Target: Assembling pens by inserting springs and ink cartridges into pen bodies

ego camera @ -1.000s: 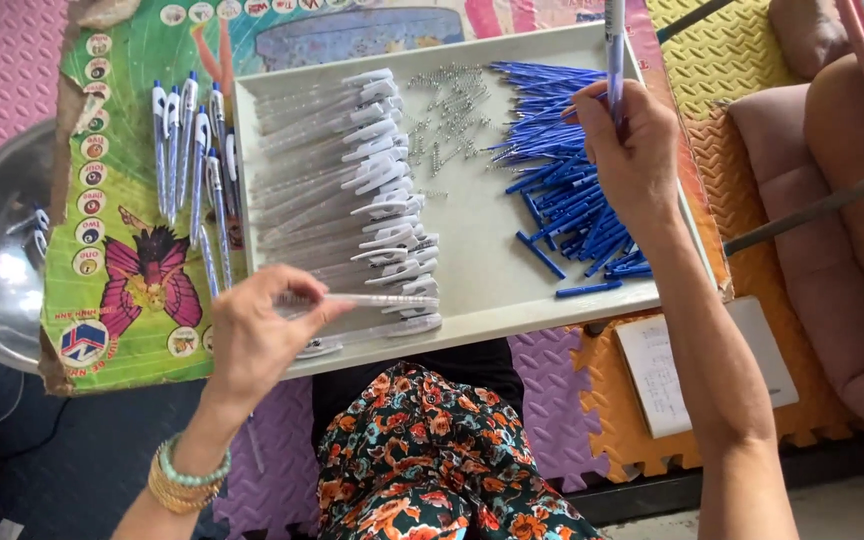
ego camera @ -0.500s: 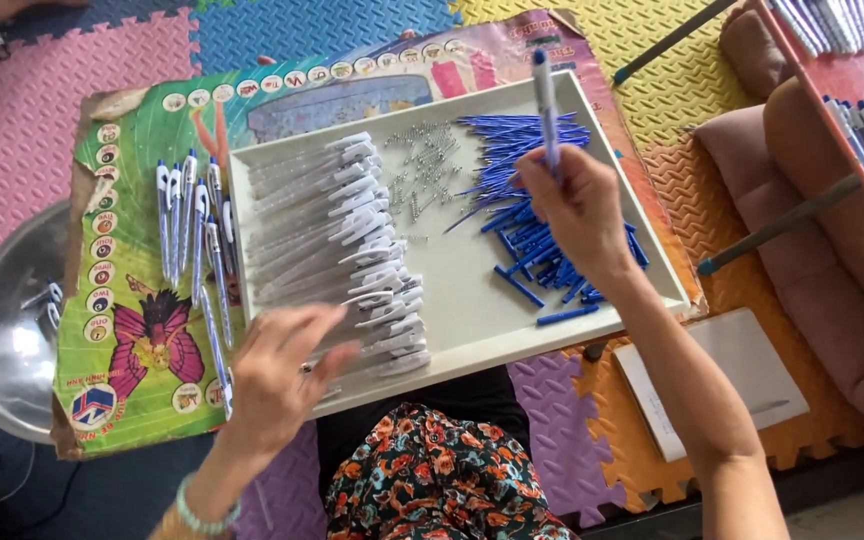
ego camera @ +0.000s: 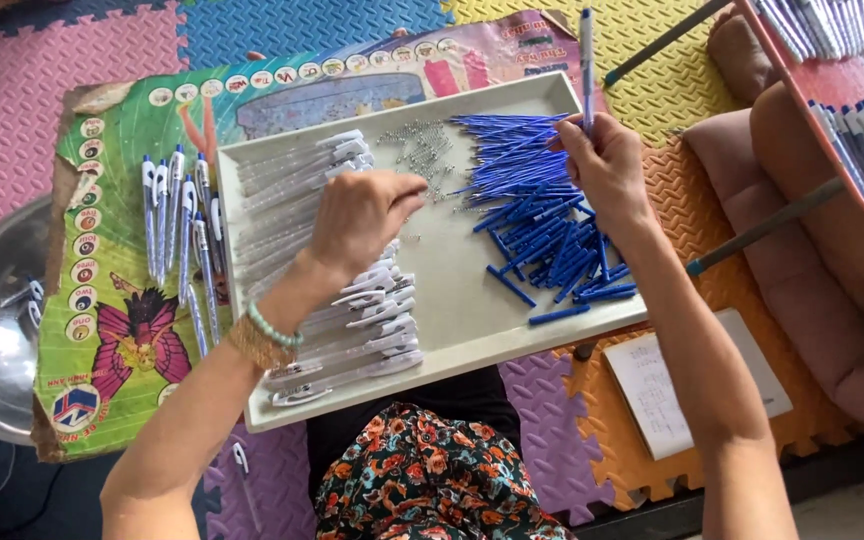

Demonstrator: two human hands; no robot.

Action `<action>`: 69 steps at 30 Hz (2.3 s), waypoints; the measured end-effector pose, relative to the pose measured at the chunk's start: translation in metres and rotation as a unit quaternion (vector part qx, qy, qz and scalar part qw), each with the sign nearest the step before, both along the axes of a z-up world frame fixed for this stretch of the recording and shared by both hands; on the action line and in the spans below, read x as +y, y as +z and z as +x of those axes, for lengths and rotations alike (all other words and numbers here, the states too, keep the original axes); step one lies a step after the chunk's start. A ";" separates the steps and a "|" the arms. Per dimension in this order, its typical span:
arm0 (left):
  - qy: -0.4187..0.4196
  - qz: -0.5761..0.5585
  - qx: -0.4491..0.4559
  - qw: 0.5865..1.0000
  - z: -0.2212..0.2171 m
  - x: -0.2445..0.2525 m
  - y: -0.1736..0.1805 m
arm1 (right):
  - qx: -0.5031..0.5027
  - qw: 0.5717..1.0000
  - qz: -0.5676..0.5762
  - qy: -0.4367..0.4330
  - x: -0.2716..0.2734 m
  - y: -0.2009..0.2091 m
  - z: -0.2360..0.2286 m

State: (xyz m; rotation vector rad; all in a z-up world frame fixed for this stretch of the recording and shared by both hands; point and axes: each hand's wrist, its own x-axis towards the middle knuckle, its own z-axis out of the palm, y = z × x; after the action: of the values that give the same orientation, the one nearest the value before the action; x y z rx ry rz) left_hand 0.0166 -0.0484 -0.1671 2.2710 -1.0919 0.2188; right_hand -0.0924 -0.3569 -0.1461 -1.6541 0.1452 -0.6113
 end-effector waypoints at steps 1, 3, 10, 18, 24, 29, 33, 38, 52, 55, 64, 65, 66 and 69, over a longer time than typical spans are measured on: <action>0.001 0.001 0.001 1.000 0.005 -0.005 -0.003 | 0.001 1.000 0.001 0.001 -0.012 -0.014 0.004; -0.005 0.057 0.001 0.998 0.018 -0.016 -0.008 | 0.055 0.996 -0.068 -0.031 -0.036 -0.040 0.015; 0.045 0.123 -0.066 0.989 0.031 0.023 0.010 | 0.177 0.936 -0.283 -0.114 -0.045 -0.013 -0.020; 0.274 0.213 0.140 0.927 0.006 0.260 0.044 | 0.056 0.988 0.088 -0.117 -0.020 0.017 -0.068; 0.313 0.199 0.035 0.928 0.084 0.302 -0.057 | -0.049 0.998 -0.034 -0.009 0.089 0.062 -0.130; 0.365 0.277 0.122 0.881 0.108 0.279 -0.029 | -0.234 0.951 0.001 0.201 0.140 0.066 -0.182; 0.410 0.330 0.212 0.823 0.109 0.259 -0.005 | -0.069 0.979 -0.169 0.090 0.175 0.085 -0.182; 0.414 0.279 0.238 0.833 0.120 0.270 0.012 | 0.124 0.932 -0.340 -0.025 0.195 0.100 -0.213; 0.014 -0.308 0.570 0.762 -0.044 0.128 0.092 | -0.173 0.971 0.025 0.166 0.173 0.083 -0.100; -0.052 -0.327 0.555 0.763 -0.061 0.105 0.076 | -0.197 0.968 0.003 0.152 0.183 0.069 -0.070; -0.090 -0.337 0.522 0.779 -0.071 0.081 0.058 | -0.200 0.972 0.039 0.116 0.189 0.039 -0.042; -0.096 -0.335 0.519 0.780 -0.072 0.080 0.056 | -0.205 0.971 0.034 0.118 0.190 0.040 -0.043; -0.102 -0.334 0.517 0.782 -0.072 0.078 0.054 | -0.210 0.970 0.030 0.121 0.192 0.041 -0.042; -0.096 -0.337 0.512 0.784 -0.071 0.076 0.049 | -0.232 0.966 0.006 0.116 0.197 0.044 -0.041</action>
State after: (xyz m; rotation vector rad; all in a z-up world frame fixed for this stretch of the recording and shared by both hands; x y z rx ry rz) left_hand -0.0540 0.0279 -0.1184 1.2541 -0.4886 -0.5792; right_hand -0.1337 -0.1596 -0.1024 -1.4465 -0.3801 -0.7959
